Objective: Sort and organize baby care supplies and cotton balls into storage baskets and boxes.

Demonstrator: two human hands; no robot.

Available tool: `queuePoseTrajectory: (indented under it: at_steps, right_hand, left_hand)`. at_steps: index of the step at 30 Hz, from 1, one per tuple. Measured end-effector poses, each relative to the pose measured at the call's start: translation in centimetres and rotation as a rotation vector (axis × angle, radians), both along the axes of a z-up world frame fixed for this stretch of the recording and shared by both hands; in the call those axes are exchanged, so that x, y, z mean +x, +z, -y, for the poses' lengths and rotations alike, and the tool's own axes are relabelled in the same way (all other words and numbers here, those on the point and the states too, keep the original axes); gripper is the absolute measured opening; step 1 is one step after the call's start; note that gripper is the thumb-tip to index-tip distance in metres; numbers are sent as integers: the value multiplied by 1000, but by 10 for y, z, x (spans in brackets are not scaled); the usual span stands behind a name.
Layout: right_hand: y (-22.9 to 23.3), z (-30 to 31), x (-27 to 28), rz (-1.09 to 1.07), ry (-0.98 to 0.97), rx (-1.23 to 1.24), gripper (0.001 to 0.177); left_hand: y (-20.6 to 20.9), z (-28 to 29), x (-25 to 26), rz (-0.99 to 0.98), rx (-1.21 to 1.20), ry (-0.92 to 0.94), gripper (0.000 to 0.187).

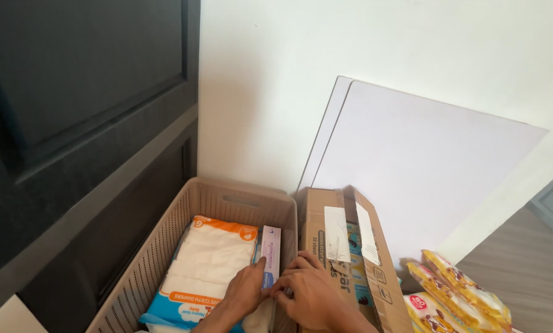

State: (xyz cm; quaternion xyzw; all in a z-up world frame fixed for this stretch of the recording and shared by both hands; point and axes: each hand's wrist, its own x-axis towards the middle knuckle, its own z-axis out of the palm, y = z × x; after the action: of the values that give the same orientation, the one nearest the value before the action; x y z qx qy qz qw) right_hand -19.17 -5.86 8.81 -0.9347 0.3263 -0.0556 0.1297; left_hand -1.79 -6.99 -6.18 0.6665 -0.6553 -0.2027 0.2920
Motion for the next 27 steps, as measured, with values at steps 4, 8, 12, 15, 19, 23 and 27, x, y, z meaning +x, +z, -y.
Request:
queuePoseTrajectory:
  at_steps: [4, 8, 12, 15, 19, 23, 27]
  right_hand:
    - [-4, -1, -2, 9, 2, -11, 23]
    - [-3, -1, -2, 26, 2, -12, 22]
    - [-6, 1, -4, 61, 12, -33, 22]
    - [-6, 0, -5, 87, 30, -44, 22]
    - [-11, 4, -6, 170, -18, -13, 32]
    - [-21, 5, -14, 499, -4, -177, 80]
    - [26, 9, -20, 686, -134, -25, 82]
  left_hand:
    - [-8, -3, 2, -5, -4, -42, 73]
    - [-13, 0, 8, 40, -46, -112, 71]
    - [3, 2, 8, -96, -52, -86, 70]
    - [14, 4, 6, -278, -12, 30, 62]
    - [21, 14, 12, -400, -152, 123, 48]
    - [53, 1, 8, -377, -295, 184, 40]
    - [153, -35, -27, -404, -152, 142, 47]
